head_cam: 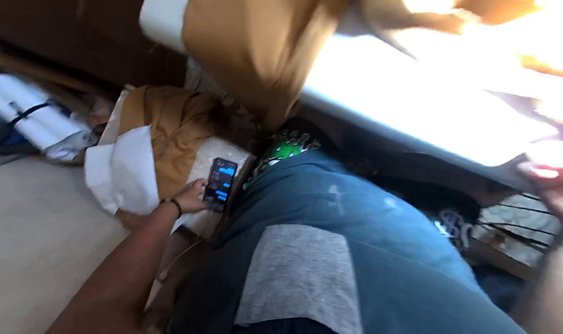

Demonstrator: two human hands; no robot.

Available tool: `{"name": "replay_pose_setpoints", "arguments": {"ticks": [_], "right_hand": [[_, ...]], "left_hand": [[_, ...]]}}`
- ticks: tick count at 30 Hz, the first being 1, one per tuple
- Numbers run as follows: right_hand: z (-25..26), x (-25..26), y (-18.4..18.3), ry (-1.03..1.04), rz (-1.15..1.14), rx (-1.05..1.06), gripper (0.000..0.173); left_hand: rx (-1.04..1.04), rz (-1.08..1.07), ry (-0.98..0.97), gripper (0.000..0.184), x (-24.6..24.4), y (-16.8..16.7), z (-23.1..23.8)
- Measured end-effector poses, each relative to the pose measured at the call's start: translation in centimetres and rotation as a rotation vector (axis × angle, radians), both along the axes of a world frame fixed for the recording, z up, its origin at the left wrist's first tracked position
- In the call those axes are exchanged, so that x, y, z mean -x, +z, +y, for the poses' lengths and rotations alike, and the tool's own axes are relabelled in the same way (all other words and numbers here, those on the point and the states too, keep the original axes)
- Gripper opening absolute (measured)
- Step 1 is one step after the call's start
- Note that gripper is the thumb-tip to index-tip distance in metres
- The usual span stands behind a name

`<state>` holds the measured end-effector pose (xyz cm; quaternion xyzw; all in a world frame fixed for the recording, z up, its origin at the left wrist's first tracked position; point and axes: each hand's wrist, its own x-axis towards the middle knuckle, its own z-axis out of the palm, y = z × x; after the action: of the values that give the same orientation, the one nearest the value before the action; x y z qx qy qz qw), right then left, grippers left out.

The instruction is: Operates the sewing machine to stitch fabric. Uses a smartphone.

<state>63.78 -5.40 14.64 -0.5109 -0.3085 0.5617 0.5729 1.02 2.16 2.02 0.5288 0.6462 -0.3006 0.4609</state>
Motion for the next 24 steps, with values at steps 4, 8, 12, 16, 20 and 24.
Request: {"name": "replay_pose_setpoints", "arguments": {"ticks": [4, 8, 12, 16, 20, 24], "right_hand": [[0.8, 2.4, 2.3, -0.021, -0.023, -0.025, 0.033], [1.7, 3.5, 3.7, -0.108, -0.225, 0.054, 0.019], [2.9, 3.5, 5.3, -0.093, -0.47, 0.066, 0.012], [3.8, 4.0, 4.9, -0.093, -0.195, 0.101, 0.013], [2.4, 5.3, 4.8, -0.151, 0.037, 0.096, 0.013], [1.5, 5.3, 4.2, -0.216, 0.213, 0.09, 0.017]], "left_hand": [[0.168, 0.368, -0.579, 0.042, -7.5, 5.8, 5.3], [-0.231, -0.193, -0.73, 0.033, -18.1, 16.3, 7.8], [-0.949, -0.924, -1.052, 0.03, -27.3, 21.4, 9.1], [-1.121, -1.128, -1.273, 0.034, -37.3, 22.8, 12.3], [-0.992, -0.582, -1.295, 0.032, -42.6, 21.3, 14.9], [-1.08, -0.709, -1.293, 0.029, -46.4, 22.5, 12.9]]}}
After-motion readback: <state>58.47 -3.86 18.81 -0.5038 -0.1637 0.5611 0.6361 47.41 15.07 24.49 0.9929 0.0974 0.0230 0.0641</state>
